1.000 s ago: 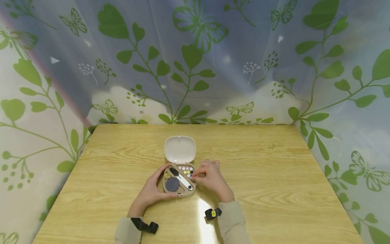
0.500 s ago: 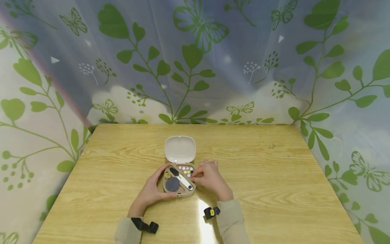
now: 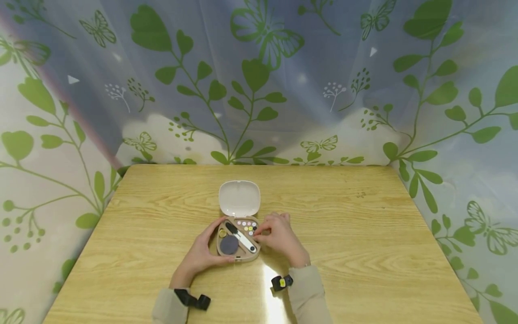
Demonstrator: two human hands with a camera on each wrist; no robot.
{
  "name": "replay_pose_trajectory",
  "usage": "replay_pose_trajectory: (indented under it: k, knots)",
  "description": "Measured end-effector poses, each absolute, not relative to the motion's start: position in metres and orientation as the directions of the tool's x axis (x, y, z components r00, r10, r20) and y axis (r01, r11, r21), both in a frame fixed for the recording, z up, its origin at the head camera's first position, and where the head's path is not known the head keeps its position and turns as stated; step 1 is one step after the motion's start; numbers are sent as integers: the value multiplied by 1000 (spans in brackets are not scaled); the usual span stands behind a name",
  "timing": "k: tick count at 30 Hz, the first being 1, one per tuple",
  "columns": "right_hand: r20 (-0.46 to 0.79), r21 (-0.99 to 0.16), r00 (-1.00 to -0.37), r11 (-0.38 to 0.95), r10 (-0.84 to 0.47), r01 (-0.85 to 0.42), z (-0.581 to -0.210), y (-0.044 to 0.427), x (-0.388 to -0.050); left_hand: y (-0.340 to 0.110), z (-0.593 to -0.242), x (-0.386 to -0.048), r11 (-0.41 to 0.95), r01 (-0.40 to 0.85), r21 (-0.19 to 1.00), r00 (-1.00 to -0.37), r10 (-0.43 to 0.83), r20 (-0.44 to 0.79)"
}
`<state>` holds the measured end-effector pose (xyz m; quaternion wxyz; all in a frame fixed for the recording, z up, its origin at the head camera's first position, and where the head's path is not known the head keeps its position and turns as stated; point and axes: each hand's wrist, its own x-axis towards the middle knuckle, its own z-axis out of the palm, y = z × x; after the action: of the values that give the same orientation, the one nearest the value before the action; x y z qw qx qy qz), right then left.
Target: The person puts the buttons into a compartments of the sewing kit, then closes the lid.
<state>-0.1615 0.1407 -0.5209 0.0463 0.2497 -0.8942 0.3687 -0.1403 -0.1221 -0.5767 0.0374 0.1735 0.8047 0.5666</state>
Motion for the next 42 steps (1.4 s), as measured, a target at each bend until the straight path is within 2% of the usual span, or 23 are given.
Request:
replay_pose_trajectory:
  k: [21, 27, 42]
  knots:
    - [325, -712, -893, 541, -312, -448, -512, 168, -158, -122, -578, -140, 298, 236, 925, -940, 312, 139]
    - [294, -752, -917, 527, -268, -395, -512, 182, -155, -122, -578, -140, 302, 234, 924, -939, 315, 135]
    - [406, -730, -879, 490, -249, -476, -531, 208, -142, -123, -580, -141, 297, 240, 924, -939, 315, 142]
